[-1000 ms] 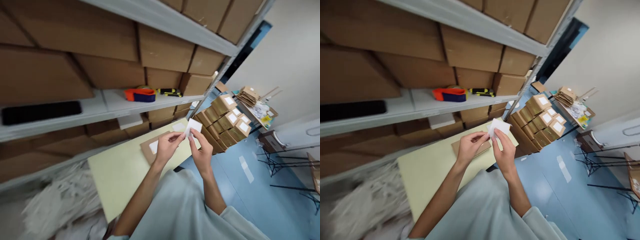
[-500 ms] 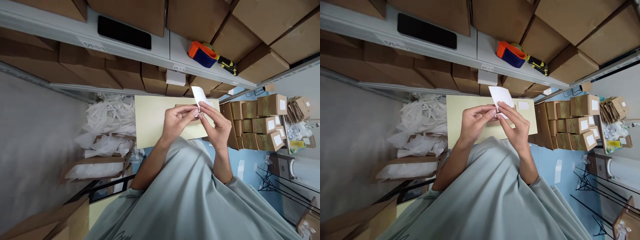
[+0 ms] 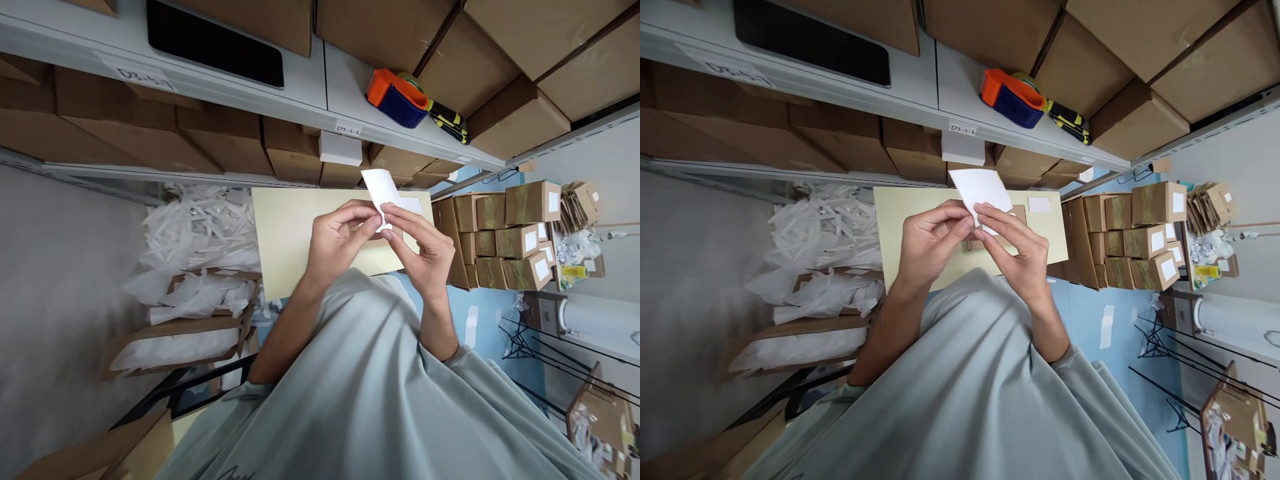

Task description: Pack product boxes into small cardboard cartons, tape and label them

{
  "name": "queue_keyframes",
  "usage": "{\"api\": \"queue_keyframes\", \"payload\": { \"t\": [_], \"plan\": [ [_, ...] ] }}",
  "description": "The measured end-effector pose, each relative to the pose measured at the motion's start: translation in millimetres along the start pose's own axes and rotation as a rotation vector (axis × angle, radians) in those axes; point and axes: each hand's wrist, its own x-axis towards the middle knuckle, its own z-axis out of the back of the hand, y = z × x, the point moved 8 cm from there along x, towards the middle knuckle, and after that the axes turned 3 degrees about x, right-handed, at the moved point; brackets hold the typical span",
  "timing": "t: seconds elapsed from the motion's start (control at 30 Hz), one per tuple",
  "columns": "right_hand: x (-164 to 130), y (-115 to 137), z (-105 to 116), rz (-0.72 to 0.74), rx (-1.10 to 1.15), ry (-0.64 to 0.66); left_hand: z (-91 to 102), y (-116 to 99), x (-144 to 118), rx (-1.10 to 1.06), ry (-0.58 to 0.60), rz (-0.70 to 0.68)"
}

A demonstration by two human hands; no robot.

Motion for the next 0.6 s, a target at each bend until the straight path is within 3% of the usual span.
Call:
{"api": "queue_keyframes", "payload": {
  "t": [0.6],
  "plan": [
    [0, 6, 2, 0.037, -0.028, -0.056, -3.0, -13, -2, 0.065, 0.037, -0.022]
  ]
}}
